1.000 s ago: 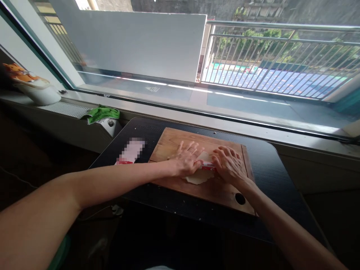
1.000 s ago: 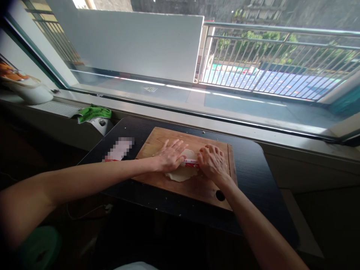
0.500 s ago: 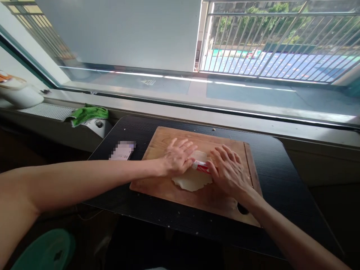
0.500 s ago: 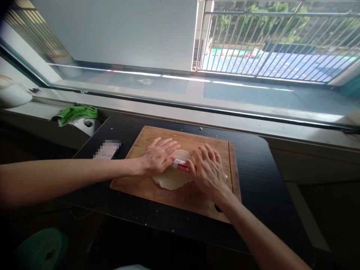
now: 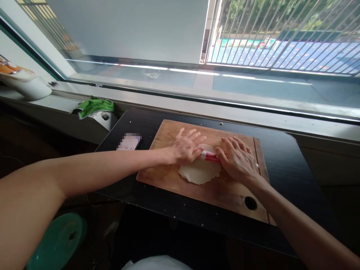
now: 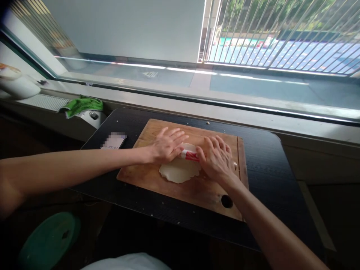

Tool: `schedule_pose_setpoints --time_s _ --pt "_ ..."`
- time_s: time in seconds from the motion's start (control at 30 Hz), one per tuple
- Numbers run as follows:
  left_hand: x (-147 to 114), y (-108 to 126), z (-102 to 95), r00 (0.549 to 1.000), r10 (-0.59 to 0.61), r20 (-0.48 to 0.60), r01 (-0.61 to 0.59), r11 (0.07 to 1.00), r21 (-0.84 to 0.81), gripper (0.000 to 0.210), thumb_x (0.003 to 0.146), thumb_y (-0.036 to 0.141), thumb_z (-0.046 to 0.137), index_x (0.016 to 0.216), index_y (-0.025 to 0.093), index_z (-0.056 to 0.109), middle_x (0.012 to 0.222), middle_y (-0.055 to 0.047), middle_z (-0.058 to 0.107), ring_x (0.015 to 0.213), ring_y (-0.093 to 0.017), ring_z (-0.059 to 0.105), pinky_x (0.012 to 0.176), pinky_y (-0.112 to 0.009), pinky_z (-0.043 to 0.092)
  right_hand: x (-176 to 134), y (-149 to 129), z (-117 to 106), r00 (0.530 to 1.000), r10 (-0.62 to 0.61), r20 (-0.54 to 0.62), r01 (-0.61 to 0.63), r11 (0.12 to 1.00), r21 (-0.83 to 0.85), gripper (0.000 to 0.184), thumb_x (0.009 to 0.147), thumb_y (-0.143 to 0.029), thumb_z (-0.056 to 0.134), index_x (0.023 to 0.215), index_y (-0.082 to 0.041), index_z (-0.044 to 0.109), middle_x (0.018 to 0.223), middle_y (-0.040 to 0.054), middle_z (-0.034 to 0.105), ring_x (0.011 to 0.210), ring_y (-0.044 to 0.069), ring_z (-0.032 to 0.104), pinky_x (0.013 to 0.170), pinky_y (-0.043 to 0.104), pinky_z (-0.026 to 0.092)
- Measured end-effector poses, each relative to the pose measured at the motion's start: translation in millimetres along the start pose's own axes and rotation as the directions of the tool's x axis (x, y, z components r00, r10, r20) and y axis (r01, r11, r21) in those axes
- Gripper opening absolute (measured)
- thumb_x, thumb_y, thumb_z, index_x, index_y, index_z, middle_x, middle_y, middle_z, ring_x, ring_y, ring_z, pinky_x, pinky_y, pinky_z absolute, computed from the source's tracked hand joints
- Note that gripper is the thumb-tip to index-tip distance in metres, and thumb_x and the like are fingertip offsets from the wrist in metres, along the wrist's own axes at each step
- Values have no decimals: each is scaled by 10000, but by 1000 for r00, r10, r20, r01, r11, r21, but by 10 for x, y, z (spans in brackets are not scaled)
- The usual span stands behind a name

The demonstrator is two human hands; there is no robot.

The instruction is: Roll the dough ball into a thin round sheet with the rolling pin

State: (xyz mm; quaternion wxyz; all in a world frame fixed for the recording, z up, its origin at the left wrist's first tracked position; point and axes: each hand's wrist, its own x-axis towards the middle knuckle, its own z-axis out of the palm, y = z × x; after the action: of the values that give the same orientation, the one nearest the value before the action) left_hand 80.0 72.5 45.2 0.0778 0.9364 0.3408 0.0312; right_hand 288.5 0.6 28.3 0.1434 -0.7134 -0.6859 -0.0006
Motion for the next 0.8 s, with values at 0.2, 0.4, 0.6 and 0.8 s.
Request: schedule_pose_setpoints --time_s 0.2,0.4,0.6,0.8 --pt "419 -162 -110 972 -234 -27 235 972 18 584 1038 407 270 1570 176 341 1649 -110 337 1535 -300 247 1234 -576 189 541 43 -64 923 357 142 -369 927 72 640 969 -497 333 1487 -139 454 1525 205 484 1410 367 420 1118 586 353" --pt "86 -38 -60 997 -51 51 50 999 20 583 1028 482 289 1557 252 376 1627 -65 389 1525 -298 268 1234 -573 192 103 11 -33 998 54 -15 -55 998 -26 573 976 -494 335 1429 -196 520 1473 138 551 1465 329 344 1174 536 300" --pt "474 -209 -116 970 -240 -48 240 971 4 576 1043 400 253 1568 183 346 1620 -108 391 1526 -290 264 1226 -589 193 626 96 -27 951 299 83 -300 954 -11 641 979 -490 290 1483 -133 457 1519 198 480 1439 365 363 1133 560 326" --pt "-14 -31 14 999 34 -20 -34 999 -5 563 1023 452 336 1535 235 424 1601 -94 430 1501 -318 317 1218 -610 194 -6 86 24 998 -51 -48 48 997 -58 536 999 -450 301 1411 -199 535 1440 136 581 1466 341 338 1161 556 295"
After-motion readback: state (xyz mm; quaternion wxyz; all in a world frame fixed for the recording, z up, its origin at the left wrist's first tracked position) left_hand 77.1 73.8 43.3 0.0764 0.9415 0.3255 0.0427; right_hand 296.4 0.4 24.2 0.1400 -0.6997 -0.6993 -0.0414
